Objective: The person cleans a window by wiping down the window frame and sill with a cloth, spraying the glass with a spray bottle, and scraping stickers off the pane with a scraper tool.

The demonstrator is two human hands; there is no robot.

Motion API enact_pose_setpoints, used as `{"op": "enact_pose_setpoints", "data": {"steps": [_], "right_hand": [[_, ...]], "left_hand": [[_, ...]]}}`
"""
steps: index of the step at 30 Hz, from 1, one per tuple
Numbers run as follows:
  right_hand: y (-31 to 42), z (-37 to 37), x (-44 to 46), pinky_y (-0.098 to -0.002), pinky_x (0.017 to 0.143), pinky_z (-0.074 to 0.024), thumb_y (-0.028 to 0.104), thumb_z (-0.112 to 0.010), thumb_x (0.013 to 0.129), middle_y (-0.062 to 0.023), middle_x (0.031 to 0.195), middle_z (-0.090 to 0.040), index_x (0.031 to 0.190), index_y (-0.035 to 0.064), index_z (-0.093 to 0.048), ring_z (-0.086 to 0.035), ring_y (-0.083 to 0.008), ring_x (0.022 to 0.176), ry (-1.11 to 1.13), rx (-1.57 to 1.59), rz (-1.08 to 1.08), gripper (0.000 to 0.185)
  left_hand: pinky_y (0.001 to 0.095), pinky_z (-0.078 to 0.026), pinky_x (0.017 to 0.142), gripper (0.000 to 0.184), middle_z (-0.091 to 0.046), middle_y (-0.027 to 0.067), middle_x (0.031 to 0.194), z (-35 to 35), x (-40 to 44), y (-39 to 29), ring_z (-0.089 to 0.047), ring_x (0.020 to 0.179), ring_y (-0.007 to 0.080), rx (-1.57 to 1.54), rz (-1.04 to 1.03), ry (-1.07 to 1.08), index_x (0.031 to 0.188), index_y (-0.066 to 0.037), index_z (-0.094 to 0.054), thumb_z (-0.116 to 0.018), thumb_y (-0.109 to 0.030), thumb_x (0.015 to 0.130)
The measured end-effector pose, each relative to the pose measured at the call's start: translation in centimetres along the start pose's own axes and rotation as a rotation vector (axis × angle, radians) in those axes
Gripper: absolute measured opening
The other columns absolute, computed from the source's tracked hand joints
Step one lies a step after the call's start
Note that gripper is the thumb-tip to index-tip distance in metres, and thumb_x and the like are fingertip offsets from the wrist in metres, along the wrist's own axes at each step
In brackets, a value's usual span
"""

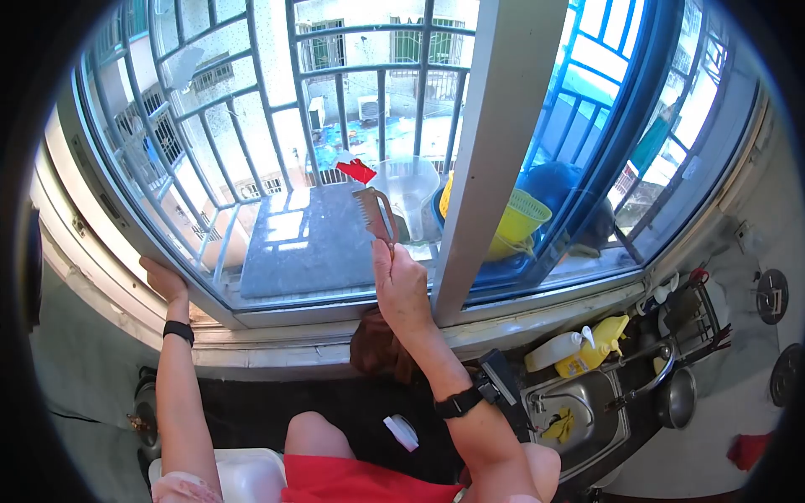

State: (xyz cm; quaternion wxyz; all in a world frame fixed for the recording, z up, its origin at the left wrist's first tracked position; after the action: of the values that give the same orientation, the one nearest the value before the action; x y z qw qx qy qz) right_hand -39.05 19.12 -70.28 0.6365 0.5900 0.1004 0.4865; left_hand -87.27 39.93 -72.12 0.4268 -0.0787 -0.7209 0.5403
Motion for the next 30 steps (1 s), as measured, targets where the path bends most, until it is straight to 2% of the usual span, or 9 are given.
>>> {"op": "enact_pose_setpoints", "data": {"steps": [1,4,10,11,14,19,22,29,30], "right_hand": [[0.5,0.0,0.4,-0.0486,0.057,-0.0444,0.033,-0.05,0.1,-0.0264,0.067,-0.058,0.083,-0.0036,-0.056,-0.061,-0.0462,0.069,0.007,0.004,0.009,0.041],[2.4,0.3,1.4,-0.0413,0.056,-0.0464,0.035,-0.046,0.101,-0.0162,0.061,-0.059,0.08,-0.0024,-0.057,-0.063,-0.0305,0.058,-0.005,-0.083,0.071,0.045],[-0.8,-1.2,0.0,-0.0421,0.057,-0.0464,0.035,-0.047,0.101,-0.0177,0.061,-0.058,0.081,-0.0019,-0.057,-0.063,-0.0324,0.059,-0.025,-0.019,0.037,0.043],[0.6,-0.6,0.7,-0.0422,0.056,-0.0462,0.036,-0.046,0.101,-0.017,0.061,-0.058,0.081,-0.0019,-0.057,-0.063,-0.0316,0.059,-0.022,-0.039,0.061,0.045],[2.3,-0.2,1.7,-0.0504,0.056,-0.0437,0.031,-0.049,0.1,-0.028,0.065,-0.056,0.081,-0.0029,-0.053,-0.059,-0.0489,0.068,-0.009,0.047,0.036,0.039],[-0.2,-1.2,0.1,-0.0486,0.055,-0.0437,0.029,-0.05,0.1,-0.0262,0.065,-0.056,0.082,-0.0024,-0.054,-0.059,-0.0472,0.067,0.004,0.047,0.018,0.036],[1.7,-0.3,1.9,-0.0376,0.053,-0.0445,0.036,-0.045,0.101,-0.0109,0.054,-0.054,0.074,-0.0001,-0.056,-0.058,-0.0251,0.052,-0.033,-0.017,0.098,0.047],[-0.8,-1.3,-0.4,-0.0378,0.054,-0.044,0.036,-0.044,0.101,-0.0111,0.057,-0.054,0.075,0.0,-0.057,-0.058,-0.0248,0.054,-0.011,0.015,0.037,0.047],[-0.8,-1.0,0.1,-0.0412,0.055,-0.0437,0.035,-0.045,0.101,-0.0162,0.06,-0.055,0.077,-0.0009,-0.056,-0.059,-0.0318,0.059,-0.004,0.023,0.04,0.045]], "left_hand": [[0.0403,-0.045,0.09,0.087,-0.065,0.0213,0.108,0.0,0.1,0.0,-0.061,0.097,0.0322,-0.008,-0.003,-0.004,0.115,0.006,-0.059,-0.019,-0.069,0.096],[0.0404,-0.045,0.09,0.086,-0.065,0.0212,0.108,0.1,-0.1,0.0,-0.061,0.097,0.0324,-0.002,-0.013,0.004,0.114,0.006,-0.059,-0.019,-0.069,0.096],[0.0411,-0.045,0.09,0.088,-0.064,0.0222,0.11,0.0,-0.1,-0.5,-0.06,0.098,0.0335,0.005,-0.02,-0.016,0.115,0.008,-0.058,-0.019,-0.069,0.096],[0.0411,-0.045,0.09,0.088,-0.064,0.0223,0.111,0.1,0.1,-0.3,-0.06,0.098,0.0335,0.004,-0.005,-0.003,0.115,0.008,-0.058,-0.019,-0.069,0.096],[0.0409,-0.045,0.091,0.087,-0.064,0.0224,0.112,0.2,-0.2,0.5,-0.06,0.099,0.0334,-0.002,0.039,0.034,0.115,0.008,-0.058,-0.02,-0.068,0.096],[0.041,-0.045,0.091,0.087,-0.064,0.0217,0.11,-0.1,-0.2,-1.1,-0.06,0.097,0.0327,-0.033,-0.009,0.008,0.114,0.008,-0.058,-0.02,-0.068,0.096],[0.0412,-0.045,0.09,0.086,-0.064,0.0216,0.11,0.0,0.2,-0.1,-0.06,0.097,0.0326,-0.036,0.019,0.017,0.114,0.007,-0.058,-0.02,-0.068,0.096],[0.0419,-0.044,0.09,0.088,-0.064,0.0215,0.108,0.0,-0.4,-1.4,-0.06,0.095,0.0323,-0.024,-0.034,-0.021,0.109,0.009,-0.059,-0.019,-0.068,0.096],[0.0419,-0.044,0.09,0.087,-0.064,0.0216,0.108,0.1,-0.1,-1.0,-0.06,0.095,0.0327,-0.022,-0.019,-0.013,0.109,0.009,-0.059,-0.019,-0.068,0.097]]}}
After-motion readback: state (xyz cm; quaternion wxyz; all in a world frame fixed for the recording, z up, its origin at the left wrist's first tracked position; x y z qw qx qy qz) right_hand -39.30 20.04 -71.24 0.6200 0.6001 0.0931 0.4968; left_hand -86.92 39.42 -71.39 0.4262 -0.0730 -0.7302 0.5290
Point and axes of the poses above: each hand's wrist, its own x-axis towards the middle knuckle, its own z-axis out of the back of the hand, y = z × x, the point moved 8 cm from there along x, towards the middle knuckle
